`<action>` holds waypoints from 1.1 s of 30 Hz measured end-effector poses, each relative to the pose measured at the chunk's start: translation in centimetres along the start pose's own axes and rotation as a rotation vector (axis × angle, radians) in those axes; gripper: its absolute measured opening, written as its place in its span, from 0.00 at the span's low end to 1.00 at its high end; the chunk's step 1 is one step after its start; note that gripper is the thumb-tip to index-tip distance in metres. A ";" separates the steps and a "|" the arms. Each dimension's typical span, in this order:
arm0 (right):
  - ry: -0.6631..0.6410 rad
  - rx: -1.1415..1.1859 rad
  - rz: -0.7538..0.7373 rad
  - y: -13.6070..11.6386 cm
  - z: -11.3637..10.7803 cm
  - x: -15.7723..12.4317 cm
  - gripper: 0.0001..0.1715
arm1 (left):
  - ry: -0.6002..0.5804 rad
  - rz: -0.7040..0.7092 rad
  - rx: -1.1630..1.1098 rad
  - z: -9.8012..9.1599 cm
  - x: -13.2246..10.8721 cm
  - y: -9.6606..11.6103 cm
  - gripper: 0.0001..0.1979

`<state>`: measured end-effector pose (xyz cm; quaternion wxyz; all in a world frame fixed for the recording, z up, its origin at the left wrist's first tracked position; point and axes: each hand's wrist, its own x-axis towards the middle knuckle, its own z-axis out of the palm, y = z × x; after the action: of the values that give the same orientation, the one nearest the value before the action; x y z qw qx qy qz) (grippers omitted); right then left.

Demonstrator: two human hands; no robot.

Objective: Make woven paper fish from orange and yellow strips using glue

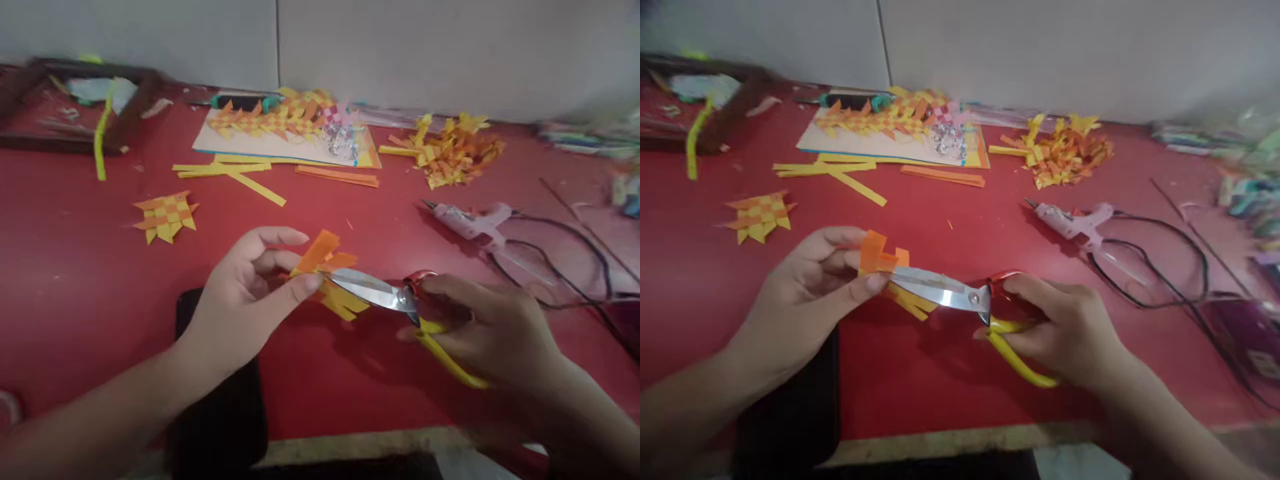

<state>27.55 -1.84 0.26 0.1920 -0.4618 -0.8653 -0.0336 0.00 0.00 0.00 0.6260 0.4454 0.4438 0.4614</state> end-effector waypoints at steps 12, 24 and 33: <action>0.002 -0.019 0.033 0.3 0.1 -0.1 0.29 | -0.005 -0.001 -0.004 0.0 0.3 -0.3 0.14; 0.026 -0.054 0.019 0.3 0.1 0.0 0.33 | 0.003 0.019 0.032 -0.1 0.3 -0.6 0.14; 0.038 -0.037 0.061 0.5 0.3 -0.1 0.33 | 0.014 0.023 0.027 0.1 0.3 -0.7 0.12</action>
<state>27.92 -1.56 -0.13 0.2006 -0.4907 -0.8463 -0.0524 0.29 0.14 -0.69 0.6113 0.4556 0.4494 0.4656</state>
